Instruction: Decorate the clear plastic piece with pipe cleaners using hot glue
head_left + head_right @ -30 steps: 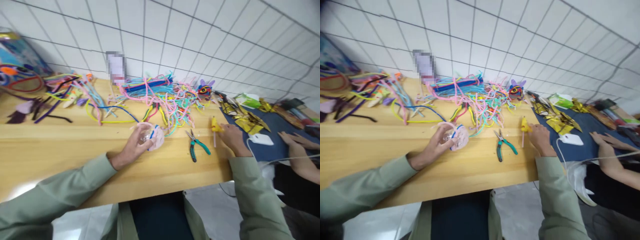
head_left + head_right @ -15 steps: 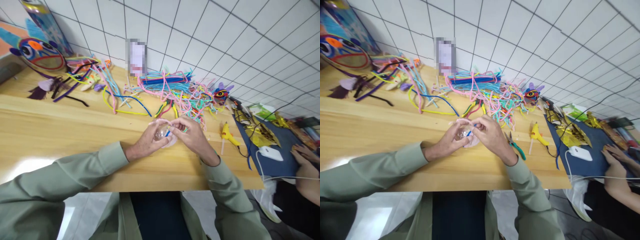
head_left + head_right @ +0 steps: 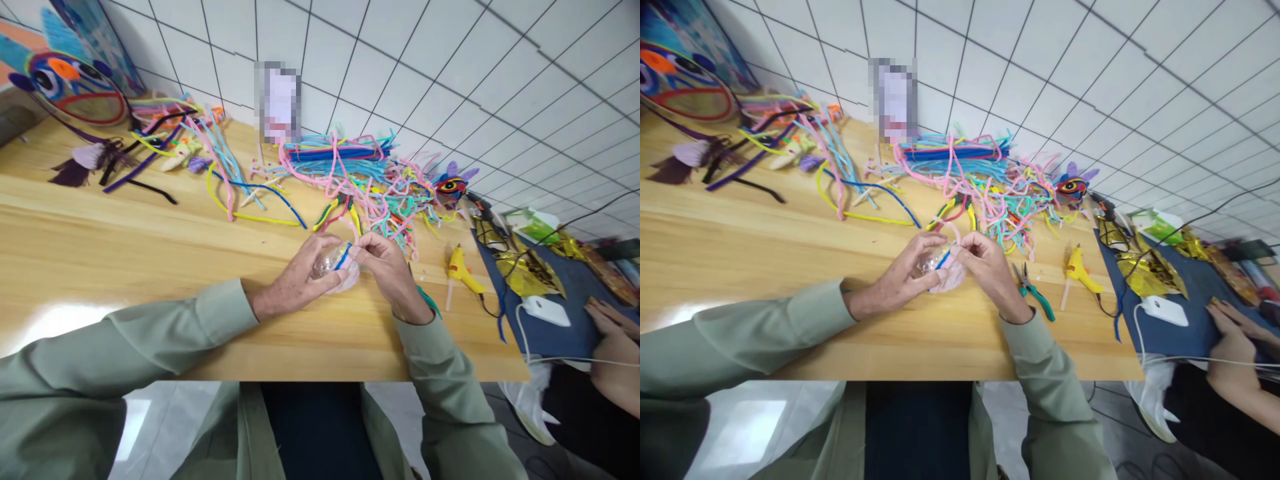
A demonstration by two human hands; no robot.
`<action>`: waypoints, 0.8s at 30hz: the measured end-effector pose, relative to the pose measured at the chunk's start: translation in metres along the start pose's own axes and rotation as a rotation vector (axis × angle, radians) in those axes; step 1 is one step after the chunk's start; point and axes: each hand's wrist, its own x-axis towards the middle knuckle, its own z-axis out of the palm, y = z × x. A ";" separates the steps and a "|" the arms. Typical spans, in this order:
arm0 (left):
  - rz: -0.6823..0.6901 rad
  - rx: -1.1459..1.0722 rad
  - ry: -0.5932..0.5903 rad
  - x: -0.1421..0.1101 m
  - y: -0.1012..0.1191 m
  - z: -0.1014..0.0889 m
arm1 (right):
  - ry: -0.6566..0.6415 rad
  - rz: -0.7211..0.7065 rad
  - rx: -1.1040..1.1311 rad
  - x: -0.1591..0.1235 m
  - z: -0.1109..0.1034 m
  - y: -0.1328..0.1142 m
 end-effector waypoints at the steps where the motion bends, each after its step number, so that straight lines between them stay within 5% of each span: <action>1: 0.000 -0.002 0.000 0.000 0.000 0.000 | 0.009 -0.004 0.009 0.000 0.000 0.001; 24: -0.061 -0.072 -0.019 -0.004 -0.001 -0.003 | 0.124 -0.165 -0.066 -0.006 0.016 0.022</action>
